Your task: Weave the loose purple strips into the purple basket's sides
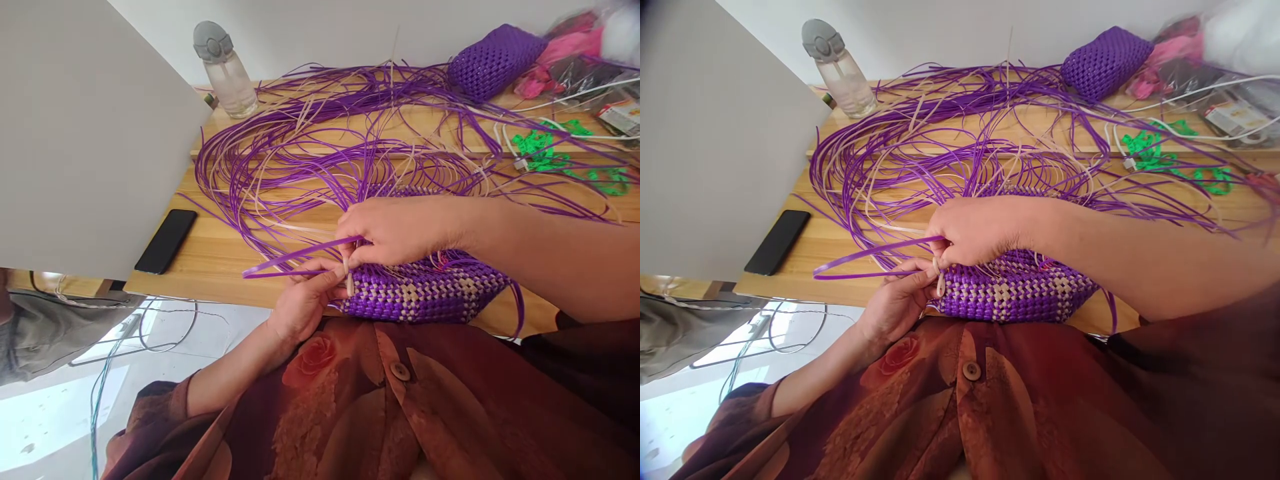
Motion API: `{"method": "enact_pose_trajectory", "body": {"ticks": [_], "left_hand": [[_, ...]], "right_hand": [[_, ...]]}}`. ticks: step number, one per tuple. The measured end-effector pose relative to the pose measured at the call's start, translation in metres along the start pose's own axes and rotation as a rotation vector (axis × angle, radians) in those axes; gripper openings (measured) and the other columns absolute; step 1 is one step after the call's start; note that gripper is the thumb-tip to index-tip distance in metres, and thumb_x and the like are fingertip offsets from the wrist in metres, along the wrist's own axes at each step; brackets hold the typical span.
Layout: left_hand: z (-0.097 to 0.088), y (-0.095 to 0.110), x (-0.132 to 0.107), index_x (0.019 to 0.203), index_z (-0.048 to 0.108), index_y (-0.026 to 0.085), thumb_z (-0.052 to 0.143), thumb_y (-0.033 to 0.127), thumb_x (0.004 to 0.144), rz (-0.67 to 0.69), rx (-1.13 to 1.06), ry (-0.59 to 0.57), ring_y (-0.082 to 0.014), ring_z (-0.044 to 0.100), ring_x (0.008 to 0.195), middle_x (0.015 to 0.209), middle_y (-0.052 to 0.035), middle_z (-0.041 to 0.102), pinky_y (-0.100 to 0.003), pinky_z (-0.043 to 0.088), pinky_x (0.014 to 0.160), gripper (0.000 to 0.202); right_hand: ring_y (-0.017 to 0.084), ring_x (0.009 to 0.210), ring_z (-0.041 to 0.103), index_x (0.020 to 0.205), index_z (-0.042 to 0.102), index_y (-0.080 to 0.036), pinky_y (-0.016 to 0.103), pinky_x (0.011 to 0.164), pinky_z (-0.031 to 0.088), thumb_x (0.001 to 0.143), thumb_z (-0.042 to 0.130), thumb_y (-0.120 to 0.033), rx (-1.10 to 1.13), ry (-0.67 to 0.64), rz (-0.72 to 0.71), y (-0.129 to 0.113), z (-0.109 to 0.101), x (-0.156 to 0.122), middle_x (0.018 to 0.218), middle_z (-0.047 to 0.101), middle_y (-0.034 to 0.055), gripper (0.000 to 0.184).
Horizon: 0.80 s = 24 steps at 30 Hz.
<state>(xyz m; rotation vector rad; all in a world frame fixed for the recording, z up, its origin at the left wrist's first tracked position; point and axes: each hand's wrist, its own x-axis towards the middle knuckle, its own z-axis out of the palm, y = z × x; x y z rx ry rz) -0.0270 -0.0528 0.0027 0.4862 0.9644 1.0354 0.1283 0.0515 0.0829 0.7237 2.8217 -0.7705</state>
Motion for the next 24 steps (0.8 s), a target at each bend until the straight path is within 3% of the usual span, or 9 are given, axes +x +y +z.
{"method": "enact_pose_trajectory", "body": {"ticks": [5, 9, 11, 13, 16, 20, 24], "left_hand": [[-0.001, -0.003, 0.002, 0.072, 0.071, 0.013, 0.087, 0.026, 0.06, -0.023, -0.037, 0.069, -0.0081, 0.058, 0.061, 0.074, 0.0005, 0.066, -0.021, 0.052, 0.058, 0.024], [-0.003, -0.006, 0.003, 0.075, 0.071, 0.013, 0.086, 0.024, 0.062, -0.004, -0.066, 0.047, -0.009, 0.061, 0.064, 0.077, -0.0006, 0.068, -0.021, 0.052, 0.06, 0.023], [-0.004, -0.006, 0.003, 0.073, 0.069, 0.012, 0.084, 0.024, 0.064, 0.002, -0.068, 0.005, -0.0091, 0.061, 0.062, 0.073, -0.0004, 0.067, -0.021, 0.051, 0.059, 0.021], [-0.004, -0.006, 0.003, 0.073, 0.067, 0.013, 0.083, 0.024, 0.065, -0.034, -0.074, -0.01, -0.0094, 0.06, 0.058, 0.069, 0.0004, 0.066, -0.022, 0.05, 0.059, 0.021], [-0.003, -0.006, 0.003, 0.075, 0.065, 0.014, 0.083, 0.024, 0.066, -0.065, -0.106, -0.009, -0.011, 0.061, 0.058, 0.069, 0.0013, 0.066, -0.024, 0.05, 0.059, 0.022], [0.0, -0.006, 0.0, 0.073, 0.064, 0.014, 0.083, 0.023, 0.067, -0.015, -0.124, -0.026, -0.0097, 0.06, 0.059, 0.069, 0.0015, 0.064, -0.023, 0.049, 0.06, 0.022], [-0.001, -0.006, -0.002, 0.073, 0.064, 0.013, 0.083, 0.025, 0.067, -0.012, -0.086, -0.021, -0.01, 0.06, 0.058, 0.067, 0.0008, 0.064, -0.023, 0.05, 0.059, 0.024]], "right_hand": [[0.022, 0.093, 0.054, 0.079, 0.067, -0.017, 0.039, 0.092, 0.039, 0.086, 0.055, -0.011, -0.414, 0.266, -0.102, -0.012, 0.014, -0.011, 0.086, 0.066, 0.0065, 0.015], [0.026, 0.11, 0.052, 0.093, 0.067, -0.016, 0.042, 0.097, 0.04, 0.087, 0.062, -0.024, -0.304, 0.618, -0.023, -0.017, 0.041, -0.034, 0.106, 0.066, 0.0098, 0.011], [0.027, 0.11, 0.053, 0.089, 0.068, -0.018, 0.044, 0.096, 0.039, 0.084, 0.07, -0.036, -0.21, 0.706, 0.022, -0.019, 0.057, -0.044, 0.105, 0.067, 0.0085, 0.019], [0.026, 0.106, 0.054, 0.086, 0.069, -0.021, 0.045, 0.094, 0.039, 0.082, 0.073, -0.04, -0.153, 0.724, 0.04, -0.022, 0.071, -0.051, 0.099, 0.069, 0.0058, 0.02], [0.025, 0.105, 0.054, 0.089, 0.069, -0.025, 0.044, 0.093, 0.038, 0.087, 0.068, -0.033, -0.201, 0.733, 0.041, -0.027, 0.081, -0.053, 0.098, 0.071, 0.0031, 0.009], [0.025, 0.107, 0.054, 0.09, 0.067, -0.026, 0.043, 0.092, 0.036, 0.094, 0.058, -0.031, -0.331, 0.693, 0.035, -0.031, 0.082, -0.05, 0.102, 0.071, 0.0011, 0.011], [0.022, 0.098, 0.054, 0.082, 0.062, -0.022, 0.04, 0.09, 0.039, 0.09, 0.059, -0.023, -0.186, 0.714, 0.018, -0.035, 0.08, -0.049, 0.091, 0.068, 0.0023, 0.009]]}}
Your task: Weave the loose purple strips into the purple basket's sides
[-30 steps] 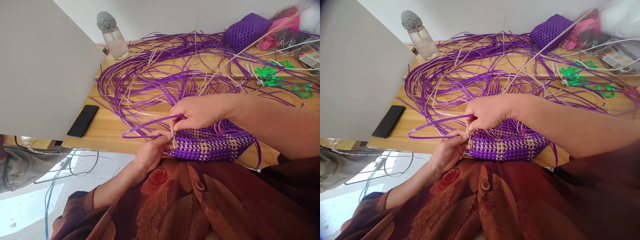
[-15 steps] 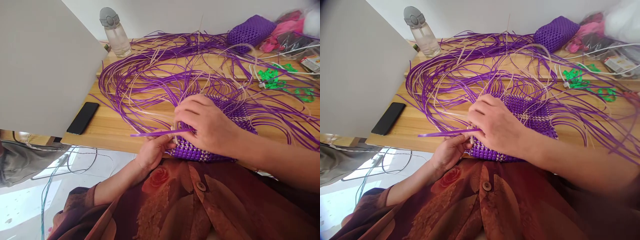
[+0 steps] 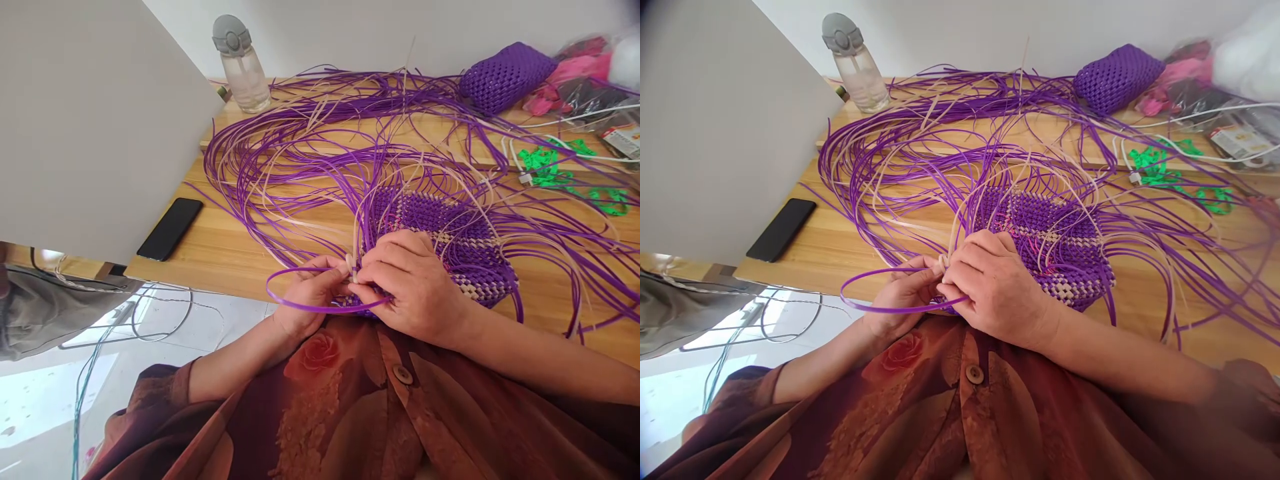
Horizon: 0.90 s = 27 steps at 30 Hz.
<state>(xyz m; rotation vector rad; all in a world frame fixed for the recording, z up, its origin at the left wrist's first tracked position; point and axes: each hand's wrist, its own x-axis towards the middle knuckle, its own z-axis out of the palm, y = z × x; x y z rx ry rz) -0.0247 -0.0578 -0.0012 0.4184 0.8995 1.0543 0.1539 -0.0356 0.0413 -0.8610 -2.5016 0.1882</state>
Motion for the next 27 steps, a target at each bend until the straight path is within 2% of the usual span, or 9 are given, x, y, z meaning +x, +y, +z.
{"method": "enact_pose_trajectory", "body": {"ticks": [4, 7, 10, 14, 16, 22, 25, 27], "left_hand": [[-0.003, -0.001, 0.001, 0.075, 0.063, 0.013, 0.083, 0.028, 0.068, -0.028, 0.03, -0.006, -0.0105, 0.062, 0.057, 0.067, 0.0003, 0.066, -0.022, 0.051, 0.057, 0.026], [-0.004, -0.002, 0.003, 0.076, 0.063, 0.012, 0.083, 0.028, 0.069, -0.013, 0.024, -0.036, -0.0099, 0.062, 0.057, 0.066, 0.0008, 0.065, -0.021, 0.051, 0.057, 0.026], [-0.004, -0.002, 0.003, 0.077, 0.061, 0.013, 0.083, 0.029, 0.069, -0.018, 0.015, -0.026, -0.0094, 0.062, 0.055, 0.065, 0.002, 0.063, -0.02, 0.049, 0.053, 0.028], [-0.006, -0.005, 0.004, 0.074, 0.059, 0.014, 0.086, 0.032, 0.065, 0.0, 0.023, 0.021, -0.009, 0.061, 0.051, 0.064, 0.003, 0.062, -0.02, 0.05, 0.051, 0.034], [-0.009, -0.006, 0.006, 0.074, 0.06, 0.013, 0.087, 0.032, 0.063, 0.01, 0.03, 0.021, -0.0082, 0.06, 0.052, 0.064, 0.003, 0.062, -0.019, 0.051, 0.053, 0.035], [-0.01, -0.004, 0.005, 0.078, 0.067, 0.012, 0.084, 0.037, 0.069, -0.011, 0.135, -0.085, -0.009, 0.059, 0.054, 0.065, -0.0006, 0.065, -0.02, 0.049, 0.055, 0.031], [-0.005, -0.003, 0.002, 0.073, 0.067, 0.012, 0.086, 0.035, 0.064, 0.0, 0.189, -0.048, -0.0084, 0.056, 0.051, 0.06, 0.0002, 0.064, -0.02, 0.045, 0.052, 0.031], [-0.001, -0.004, 0.001, 0.07, 0.065, 0.012, 0.086, 0.035, 0.062, 0.023, 0.211, 0.003, -0.0077, 0.053, 0.049, 0.057, 0.0012, 0.062, -0.019, 0.042, 0.049, 0.032]], "right_hand": [[0.018, 0.084, 0.05, 0.075, 0.056, -0.018, 0.037, 0.083, 0.04, 0.081, 0.062, -0.013, 0.205, -0.091, 0.038, -0.007, -0.005, -0.001, 0.079, 0.061, 0.0022, 0.009], [0.018, 0.087, 0.05, 0.079, 0.056, -0.016, 0.035, 0.086, 0.041, 0.077, 0.061, -0.006, 0.27, -0.057, -0.014, -0.011, -0.005, -0.002, 0.082, 0.061, 0.0036, 0.011], [0.018, 0.088, 0.048, 0.083, 0.056, -0.015, 0.033, 0.086, 0.04, 0.079, 0.057, -0.002, 0.298, -0.049, -0.036, -0.011, -0.003, -0.005, 0.082, 0.06, 0.0038, 0.014], [0.016, 0.077, 0.042, 0.077, 0.05, -0.017, 0.031, 0.073, 0.035, 0.084, 0.053, -0.004, 0.339, -0.204, 0.052, -0.014, -0.003, -0.011, 0.075, 0.054, 0.0018, 0.015], [0.015, 0.075, 0.041, 0.076, 0.049, -0.017, 0.03, 0.07, 0.032, 0.086, 0.052, -0.005, 0.355, -0.241, 0.076, -0.016, -0.003, -0.014, 0.073, 0.053, 0.001, 0.016], [0.013, 0.075, 0.047, 0.086, 0.056, -0.017, 0.026, 0.071, 0.036, 0.092, 0.056, -0.017, 0.336, -0.102, 0.113, -0.018, 0.0, -0.021, 0.078, 0.056, 0.0004, 0.006], [0.01, 0.071, 0.051, 0.086, 0.055, -0.018, 0.023, 0.067, 0.037, 0.088, 0.057, -0.012, 0.363, -0.104, 0.186, -0.021, 0.001, -0.02, 0.076, 0.058, -0.0021, 0.007], [0.008, 0.063, 0.05, 0.082, 0.053, -0.019, 0.022, 0.061, 0.035, 0.086, 0.055, -0.009, 0.415, -0.159, 0.3, -0.024, 0.001, -0.017, 0.069, 0.056, -0.0048, 0.011]]}}
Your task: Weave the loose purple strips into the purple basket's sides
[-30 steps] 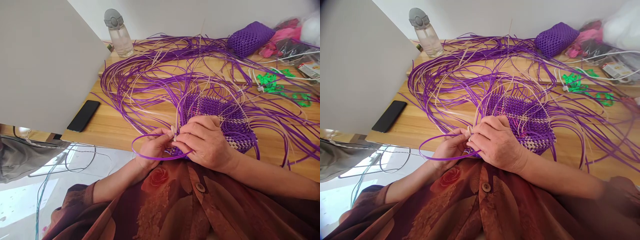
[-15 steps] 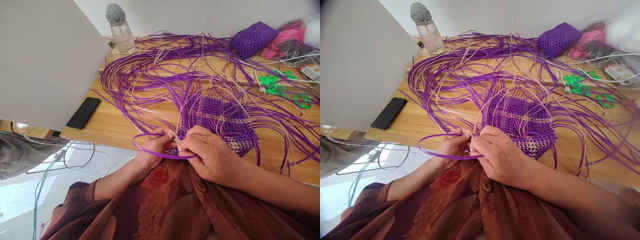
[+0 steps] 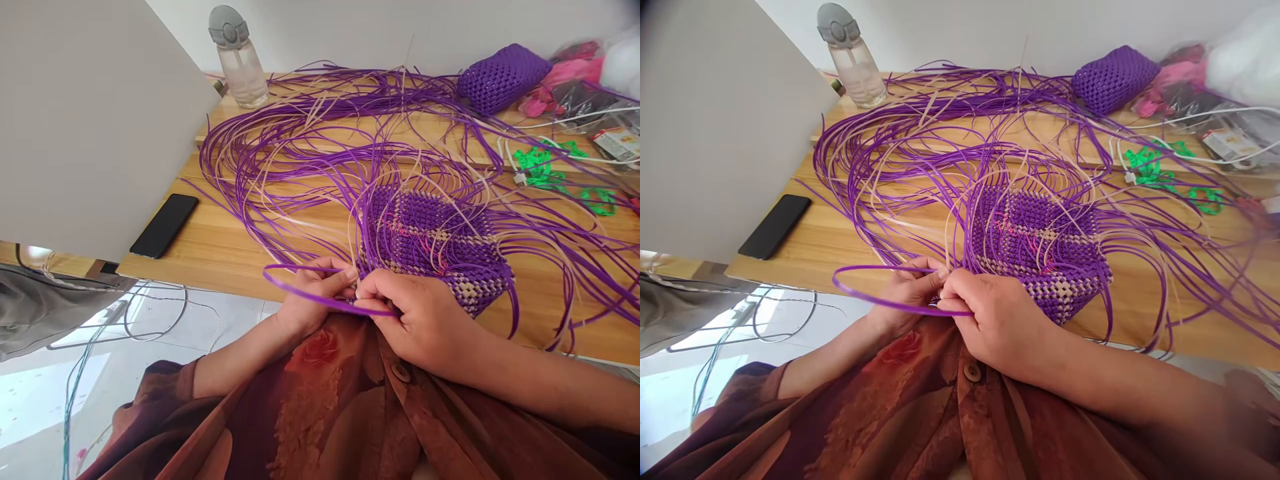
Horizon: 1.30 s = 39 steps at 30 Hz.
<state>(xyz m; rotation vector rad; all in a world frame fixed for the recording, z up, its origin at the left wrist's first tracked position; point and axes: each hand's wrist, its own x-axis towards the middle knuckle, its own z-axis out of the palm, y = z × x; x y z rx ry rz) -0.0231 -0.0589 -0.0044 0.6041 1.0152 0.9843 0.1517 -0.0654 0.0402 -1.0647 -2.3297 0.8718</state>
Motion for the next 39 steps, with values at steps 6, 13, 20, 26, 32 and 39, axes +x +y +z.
{"method": "enact_pose_trajectory", "body": {"ticks": [6, 13, 20, 26, 32, 39], "left_hand": [[0.002, -0.003, 0.004, 0.07, 0.064, 0.013, 0.084, 0.035, 0.065, 0.017, 0.0, -0.031, -0.0083, 0.053, 0.049, 0.057, 0.0018, 0.061, -0.019, 0.04, 0.047, 0.029], [-0.006, -0.006, 0.009, 0.076, 0.066, 0.015, 0.084, 0.035, 0.068, 0.094, -0.024, -0.046, -0.0091, 0.057, 0.057, 0.065, 0.0008, 0.064, -0.022, 0.048, 0.057, 0.028], [-0.009, -0.008, 0.006, 0.083, 0.067, 0.016, 0.082, 0.034, 0.073, 0.086, 0.008, -0.066, -0.0095, 0.061, 0.058, 0.07, 0.0015, 0.066, -0.021, 0.051, 0.058, 0.026], [-0.01, -0.007, 0.008, 0.076, 0.068, 0.016, 0.08, 0.034, 0.075, 0.135, 0.057, -0.057, -0.0084, 0.06, 0.06, 0.072, 0.0015, 0.065, -0.021, 0.051, 0.06, 0.023], [-0.008, -0.004, 0.006, 0.079, 0.067, 0.016, 0.083, 0.035, 0.07, 0.104, 0.053, -0.004, -0.0086, 0.06, 0.055, 0.068, 0.0024, 0.065, -0.02, 0.05, 0.055, 0.026], [-0.01, -0.005, 0.003, 0.073, 0.066, 0.015, 0.08, 0.036, 0.075, 0.083, 0.112, -0.03, -0.0066, 0.058, 0.057, 0.064, 0.0022, 0.062, -0.017, 0.046, 0.057, 0.025]], "right_hand": [[0.008, 0.056, 0.051, 0.079, 0.059, -0.019, 0.023, 0.057, 0.034, 0.088, 0.056, -0.019, 0.143, -0.243, 0.223, -0.009, -0.008, 0.008, 0.063, 0.06, -0.0054, 0.009], [0.009, 0.058, 0.051, 0.091, 0.071, -0.02, 0.025, 0.055, 0.033, 0.088, 0.062, -0.045, 0.055, -0.057, 0.268, 0.001, -0.043, 0.035, 0.068, 0.064, -0.0029, 0.027], [0.01, 0.063, 0.051, 0.084, 0.069, -0.017, 0.026, 0.058, 0.033, 0.083, 0.063, -0.05, 0.041, -0.204, 0.28, 0.023, -0.034, 0.075, 0.07, 0.063, -0.0013, 0.033], [0.008, 0.058, 0.046, 0.078, 0.066, -0.017, 0.025, 0.056, 0.03, 0.086, 0.059, -0.047, 0.017, -0.148, 0.262, 0.027, -0.036, 0.075, 0.064, 0.058, -0.0027, 0.032], [0.008, 0.057, 0.044, 0.074, 0.065, -0.017, 0.026, 0.056, 0.028, 0.085, 0.061, -0.038, 0.019, -0.175, 0.186, 0.024, -0.031, 0.07, 0.062, 0.055, -0.0039, 0.024], [0.012, 0.062, 0.043, 0.061, 0.048, -0.02, 0.031, 0.065, 0.033, 0.08, 0.062, -0.016, -0.213, 0.502, 0.12, 0.067, -0.053, 0.115, 0.064, 0.05, -0.0008, 0.024]]}}
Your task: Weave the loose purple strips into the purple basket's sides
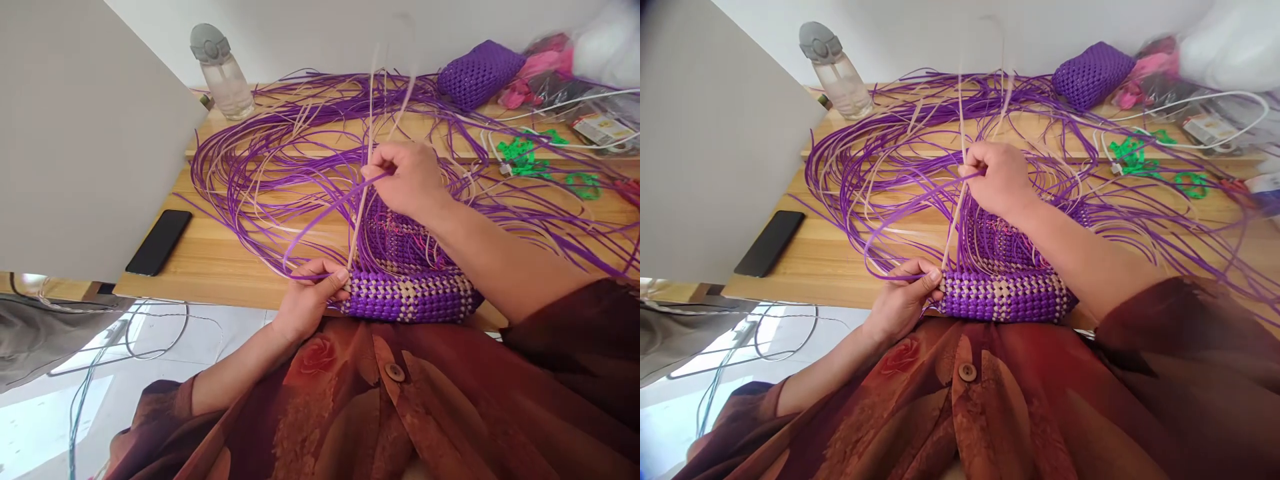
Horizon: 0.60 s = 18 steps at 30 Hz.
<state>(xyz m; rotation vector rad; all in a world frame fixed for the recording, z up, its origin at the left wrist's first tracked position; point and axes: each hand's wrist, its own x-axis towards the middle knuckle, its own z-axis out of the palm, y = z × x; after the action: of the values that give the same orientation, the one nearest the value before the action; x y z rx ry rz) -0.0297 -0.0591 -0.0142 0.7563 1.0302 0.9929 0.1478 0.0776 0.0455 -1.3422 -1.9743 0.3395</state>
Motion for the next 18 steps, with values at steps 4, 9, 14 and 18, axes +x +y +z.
{"method": "enact_pose_trajectory", "body": {"ticks": [4, 9, 14, 18], "left_hand": [[0.003, 0.003, 0.003, 0.072, 0.064, 0.014, 0.081, 0.04, 0.072, -0.061, -0.114, -0.006, -0.0059, 0.055, 0.053, 0.066, 0.0021, 0.061, -0.017, 0.045, 0.052, 0.031], [0.005, 0.005, 0.006, 0.072, 0.064, 0.014, 0.083, 0.039, 0.071, -0.047, -0.007, -0.043, -0.0058, 0.051, 0.046, 0.061, 0.0027, 0.06, -0.017, 0.04, 0.044, 0.031], [0.0, 0.002, 0.005, 0.071, 0.063, 0.015, 0.083, 0.04, 0.071, -0.078, 0.027, -0.019, -0.0054, 0.051, 0.045, 0.058, 0.0032, 0.06, -0.016, 0.04, 0.044, 0.032], [-0.006, 0.002, 0.003, 0.073, 0.064, 0.014, 0.081, 0.043, 0.072, -0.102, 0.021, -0.066, -0.007, 0.056, 0.048, 0.062, 0.0012, 0.062, -0.017, 0.044, 0.047, 0.034]], "right_hand": [[0.011, 0.055, 0.047, 0.071, 0.051, -0.02, 0.029, 0.06, 0.036, 0.09, 0.057, -0.026, 0.24, -0.08, 0.114, 0.007, 0.006, 0.011, 0.062, 0.052, -0.002, 0.02], [0.011, 0.06, 0.053, 0.069, 0.049, -0.02, 0.027, 0.06, 0.04, 0.089, 0.059, -0.022, 0.294, -0.078, 0.119, 0.005, 0.021, 0.018, 0.065, 0.056, -0.0011, 0.022], [0.01, 0.06, 0.047, 0.066, 0.053, -0.018, 0.027, 0.063, 0.039, 0.084, 0.063, -0.014, 0.073, -0.02, 0.195, 0.022, 0.04, 0.031, 0.061, 0.051, -0.0018, 0.021], [0.009, 0.051, 0.05, 0.077, 0.06, -0.016, 0.026, 0.055, 0.038, 0.098, 0.048, -0.033, 0.255, -0.146, 0.291, 0.027, 0.015, 0.027, 0.068, 0.06, 0.0012, 0.03]]}}
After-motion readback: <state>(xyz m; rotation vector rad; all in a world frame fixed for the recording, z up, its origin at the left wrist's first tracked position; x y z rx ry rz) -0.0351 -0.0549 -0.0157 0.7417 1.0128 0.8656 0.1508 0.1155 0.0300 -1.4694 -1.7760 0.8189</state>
